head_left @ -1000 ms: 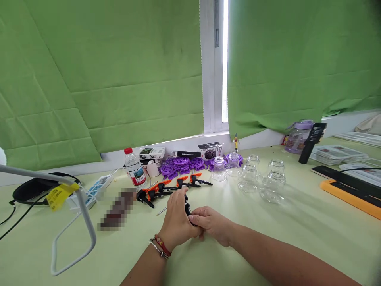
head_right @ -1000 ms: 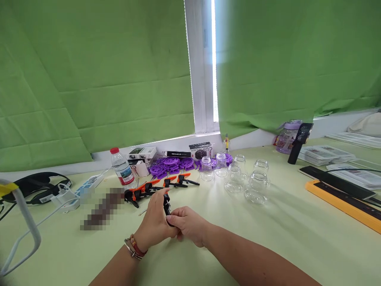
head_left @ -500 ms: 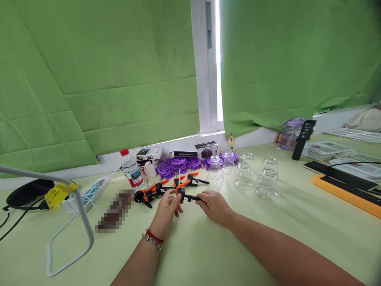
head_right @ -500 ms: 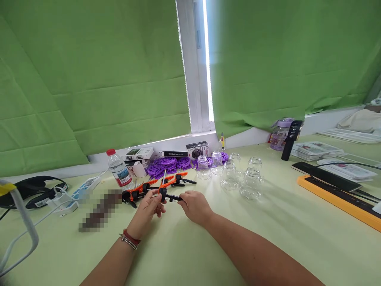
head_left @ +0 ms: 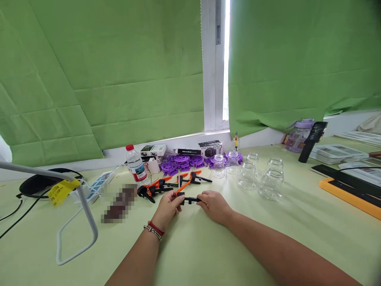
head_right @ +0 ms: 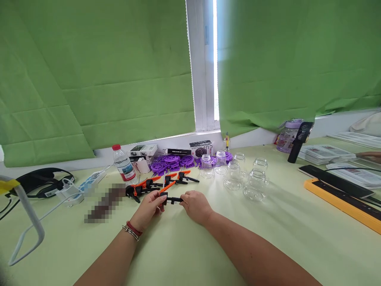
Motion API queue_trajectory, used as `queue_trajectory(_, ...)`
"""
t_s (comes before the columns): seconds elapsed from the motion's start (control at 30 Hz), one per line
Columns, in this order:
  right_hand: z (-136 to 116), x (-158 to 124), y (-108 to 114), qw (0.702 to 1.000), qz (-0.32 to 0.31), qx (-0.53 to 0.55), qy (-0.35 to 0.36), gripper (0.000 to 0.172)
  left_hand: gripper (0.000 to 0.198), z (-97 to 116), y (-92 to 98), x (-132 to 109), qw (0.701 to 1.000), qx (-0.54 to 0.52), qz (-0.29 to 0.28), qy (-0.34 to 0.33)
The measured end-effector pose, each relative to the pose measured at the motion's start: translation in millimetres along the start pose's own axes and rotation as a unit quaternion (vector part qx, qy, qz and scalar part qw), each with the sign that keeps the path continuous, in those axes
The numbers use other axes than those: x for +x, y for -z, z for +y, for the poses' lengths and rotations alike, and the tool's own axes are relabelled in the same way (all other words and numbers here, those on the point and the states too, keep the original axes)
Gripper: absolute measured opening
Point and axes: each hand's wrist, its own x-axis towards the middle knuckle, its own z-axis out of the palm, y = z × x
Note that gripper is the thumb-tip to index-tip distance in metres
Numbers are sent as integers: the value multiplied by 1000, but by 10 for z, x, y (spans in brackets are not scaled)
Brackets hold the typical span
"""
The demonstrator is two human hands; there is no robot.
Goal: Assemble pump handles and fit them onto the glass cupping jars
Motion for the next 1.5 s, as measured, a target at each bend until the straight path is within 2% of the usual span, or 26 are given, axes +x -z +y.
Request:
queue_trajectory(0.1, -64, -8, -9, 999, -28, -19, 31, 18, 40, -88, 41, 63, 995, 61, 77, -12)
queue_trajectory(0.17, -99, -9, -24, 998, -38, -28, 50, 18, 41, -162, 67, 109, 992, 78, 102, -13)
queue_trajectory(0.33, -111, 1, -80, 996, -35, -26, 77, 22, 43, -304, 99, 189, 987, 105, 125, -8)
queue_trajectory(0.53, -61, 7, -133, 998, -15, -2, 54, 24, 45, -355, 121, 222, 984, 105, 143, -20)
queue_trajectory(0.73, 12, -86, -89, 1000, 0, 3, 10, 55, 43, -386, 143, 237, 981, 95, 169, -28)
queue_trajectory(0.87, 81, -151, -86, 997, -63, -22, -40, 80, 41, -424, 161, 241, 979, 93, 180, -27)
queue_trajectory(0.93, 104, -162, -108, 993, -105, -29, -53, 92, 40, -449, 167, 246, 979, 92, 180, -24)
queue_trajectory(1.03, 116, -156, -143, 988, -139, -34, -56, 97, 35, -482, 170, 265, 980, 96, 172, -22)
queue_trajectory(1.17, 101, -159, -141, 987, -142, -40, -56, 97, 27, -489, 182, 262, 981, 114, 152, -24)
queue_trajectory(1.3, 96, -270, -75, 987, -141, -43, -69, 95, 17, -456, 241, 117, 978, 174, 106, -53)
queue_trajectory(1.4, 130, -422, -6, 987, -138, -42, -74, 94, 23, -429, 287, -58, 960, 256, 73, -90)
queue_trajectory(1.5, 189, -566, 42, 986, -136, -47, -85, 92, 31, -415, 295, -210, 927, 353, 60, -114)
